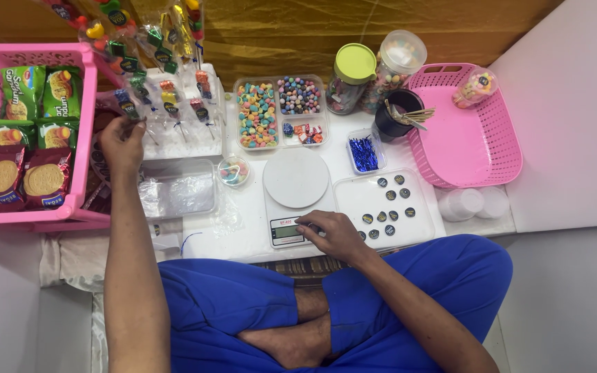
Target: Assembling candy skewers by threading marshmallows and candies onto wooden sticks
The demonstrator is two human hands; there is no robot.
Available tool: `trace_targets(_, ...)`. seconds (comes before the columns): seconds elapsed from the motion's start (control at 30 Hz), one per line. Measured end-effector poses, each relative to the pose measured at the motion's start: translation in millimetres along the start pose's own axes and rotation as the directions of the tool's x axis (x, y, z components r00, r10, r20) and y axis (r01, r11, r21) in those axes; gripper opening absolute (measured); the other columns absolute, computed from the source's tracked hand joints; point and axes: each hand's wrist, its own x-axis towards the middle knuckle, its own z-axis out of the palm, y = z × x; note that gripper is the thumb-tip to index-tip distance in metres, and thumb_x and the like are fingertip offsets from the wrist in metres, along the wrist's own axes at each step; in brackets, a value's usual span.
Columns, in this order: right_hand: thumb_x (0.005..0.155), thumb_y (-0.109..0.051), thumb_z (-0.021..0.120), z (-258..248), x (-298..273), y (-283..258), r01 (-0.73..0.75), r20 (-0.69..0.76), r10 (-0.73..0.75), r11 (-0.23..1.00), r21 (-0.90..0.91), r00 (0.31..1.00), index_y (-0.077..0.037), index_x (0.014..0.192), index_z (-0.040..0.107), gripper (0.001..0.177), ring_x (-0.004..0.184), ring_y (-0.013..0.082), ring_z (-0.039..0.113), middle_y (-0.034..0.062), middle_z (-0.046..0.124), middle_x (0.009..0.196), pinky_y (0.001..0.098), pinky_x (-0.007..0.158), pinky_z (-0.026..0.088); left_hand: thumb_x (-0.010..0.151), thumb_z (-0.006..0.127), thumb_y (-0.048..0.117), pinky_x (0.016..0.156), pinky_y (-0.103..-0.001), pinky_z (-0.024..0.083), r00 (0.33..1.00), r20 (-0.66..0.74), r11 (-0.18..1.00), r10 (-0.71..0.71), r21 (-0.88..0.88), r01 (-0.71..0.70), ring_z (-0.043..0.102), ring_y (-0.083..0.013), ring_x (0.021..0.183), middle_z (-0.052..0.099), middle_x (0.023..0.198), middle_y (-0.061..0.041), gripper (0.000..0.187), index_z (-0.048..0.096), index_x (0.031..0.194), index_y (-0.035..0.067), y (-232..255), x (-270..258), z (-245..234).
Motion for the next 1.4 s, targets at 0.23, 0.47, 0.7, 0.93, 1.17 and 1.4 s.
trace_targets(0.23, 0.099, -0.022, 0.067, -2, 1, -3, 0.000, 0.008, 0.000, 1.000, -0.001, 1.000, -0.007, 0.109, 0.074, 0.019, 0.066, 0.0249, 0.073, 0.0118, 0.076, 0.081, 0.0368, 0.062, 0.057, 0.093, 0.074, 0.009, 0.081, -0.026, 0.050, 1.000, 0.014, 0.996, 0.000, 0.093, -0.002, 0.069, -0.0105, 0.092, 0.076, 0.101, -0.002, 0.019, 0.076, 0.111, 0.014, 1, -2, 6)
trace_targets(0.47, 0.100, -0.023, 0.066, -1, 0, -5, 0.000, 0.003, 0.000, 1.000, -0.002, 1.000, -0.007, 0.107, 0.074, 0.020, 0.065, 0.0256, 0.072, 0.0125, 0.075, 0.079, 0.0372, 0.061, 0.057, 0.091, 0.078, 0.012, 0.089, -0.032, 0.048, 0.999, -0.049, 0.986, -0.009, 0.165, 0.017, 0.066, -0.0150, 0.096, 0.075, 0.100, -0.002, 0.020, 0.079, 0.110, 0.018, -13, -7, 8)
trace_targets(0.7, 0.100, -0.023, 0.065, 2, 1, -2, 0.005, 0.018, -0.004, 1.000, -0.020, 1.000, -0.008, 0.107, 0.074, 0.019, 0.066, 0.0240, 0.071, 0.0120, 0.074, 0.078, 0.0361, 0.061, 0.056, 0.092, 0.076, 0.012, 0.085, -0.029, 0.049, 0.993, -0.110, 0.996, -0.049, 0.065, 0.057, 0.063, -0.0117, 0.092, 0.074, 0.098, -0.002, 0.019, 0.077, 0.111, 0.016, -40, -1, 11)
trace_targets(0.93, 0.100, -0.024, 0.066, 2, -3, -5, 0.002, 0.011, -0.001, 0.999, -0.032, 1.000, -0.008, 0.106, 0.074, 0.019, 0.066, 0.0244, 0.071, 0.0121, 0.074, 0.078, 0.0372, 0.060, 0.056, 0.089, 0.080, 0.015, 0.073, -0.020, 0.046, 0.984, -0.135, 0.988, -0.119, 0.082, 0.131, 0.054, -0.0043, 0.078, 0.063, 0.086, 0.007, 0.015, 0.079, 0.102, 0.022, -20, -12, 5)
trace_targets(1.17, 0.101, -0.024, 0.065, 0, -3, -10, -0.008, 0.021, 0.009, 0.999, -0.043, 1.000, -0.008, 0.105, 0.074, 0.019, 0.066, 0.0233, 0.070, 0.0115, 0.073, 0.076, 0.0360, 0.059, 0.056, 0.086, 0.082, 0.017, 0.067, -0.020, 0.040, 0.984, -0.175, 0.989, -0.040, 0.130, 0.064, 0.049, -0.0056, 0.072, 0.065, 0.086, 0.005, 0.015, 0.081, 0.100, 0.023, -37, -9, 14)
trace_targets(1.4, 0.100, -0.024, 0.066, 2, -4, -6, -0.013, 0.014, 0.014, 0.999, -0.044, 1.000, -0.007, 0.106, 0.074, 0.020, 0.066, 0.0236, 0.070, 0.0124, 0.074, 0.077, 0.0363, 0.058, 0.056, 0.085, 0.081, 0.014, 0.069, -0.021, 0.043, 0.986, -0.165, 0.991, 0.014, 0.136, 0.009, 0.056, -0.0058, 0.076, 0.073, 0.089, 0.003, 0.020, 0.081, 0.104, 0.022, -45, -1, 12)
